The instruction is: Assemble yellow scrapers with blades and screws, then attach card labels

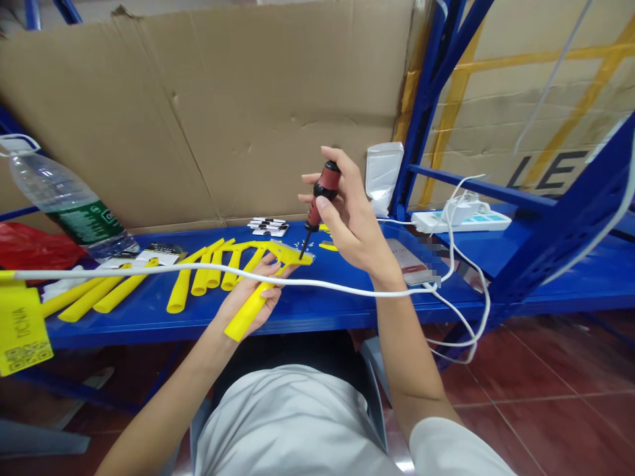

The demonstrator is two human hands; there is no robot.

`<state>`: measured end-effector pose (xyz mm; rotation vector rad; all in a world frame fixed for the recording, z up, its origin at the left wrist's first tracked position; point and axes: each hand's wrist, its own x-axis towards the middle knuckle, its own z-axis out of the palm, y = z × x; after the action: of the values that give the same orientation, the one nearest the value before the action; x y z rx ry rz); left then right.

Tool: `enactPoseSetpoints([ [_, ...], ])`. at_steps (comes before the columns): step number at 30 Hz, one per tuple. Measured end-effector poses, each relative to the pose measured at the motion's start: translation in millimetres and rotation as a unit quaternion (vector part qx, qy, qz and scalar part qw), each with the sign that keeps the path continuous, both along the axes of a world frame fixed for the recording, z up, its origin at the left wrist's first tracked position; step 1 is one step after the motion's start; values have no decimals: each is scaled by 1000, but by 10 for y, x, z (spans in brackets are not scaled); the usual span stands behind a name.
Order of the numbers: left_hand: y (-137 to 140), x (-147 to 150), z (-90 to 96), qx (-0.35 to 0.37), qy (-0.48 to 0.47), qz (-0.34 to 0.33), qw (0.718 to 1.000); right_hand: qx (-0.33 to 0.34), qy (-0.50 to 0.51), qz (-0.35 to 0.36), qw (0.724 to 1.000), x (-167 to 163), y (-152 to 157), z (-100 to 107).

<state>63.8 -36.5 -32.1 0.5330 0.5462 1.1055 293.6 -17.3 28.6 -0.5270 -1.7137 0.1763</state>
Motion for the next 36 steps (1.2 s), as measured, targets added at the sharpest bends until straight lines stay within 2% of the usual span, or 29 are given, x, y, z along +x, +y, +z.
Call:
enactPoseSetpoints([
  [10, -19, 4, 33, 3, 8, -5, 1000, 1, 27, -29, 999, -35, -17, -31],
  [21, 1, -6, 15, -4, 3, 1, 1000, -44, -20, 50, 998, -22, -52, 20],
  [27, -2, -1, 44, -3, 5, -7, 1000, -41, 0, 14, 999, 31, 39, -30],
  [36, -22, 12, 60, -13, 17, -1, 1000, 4, -7, -50, 999, 47, 98, -35],
])
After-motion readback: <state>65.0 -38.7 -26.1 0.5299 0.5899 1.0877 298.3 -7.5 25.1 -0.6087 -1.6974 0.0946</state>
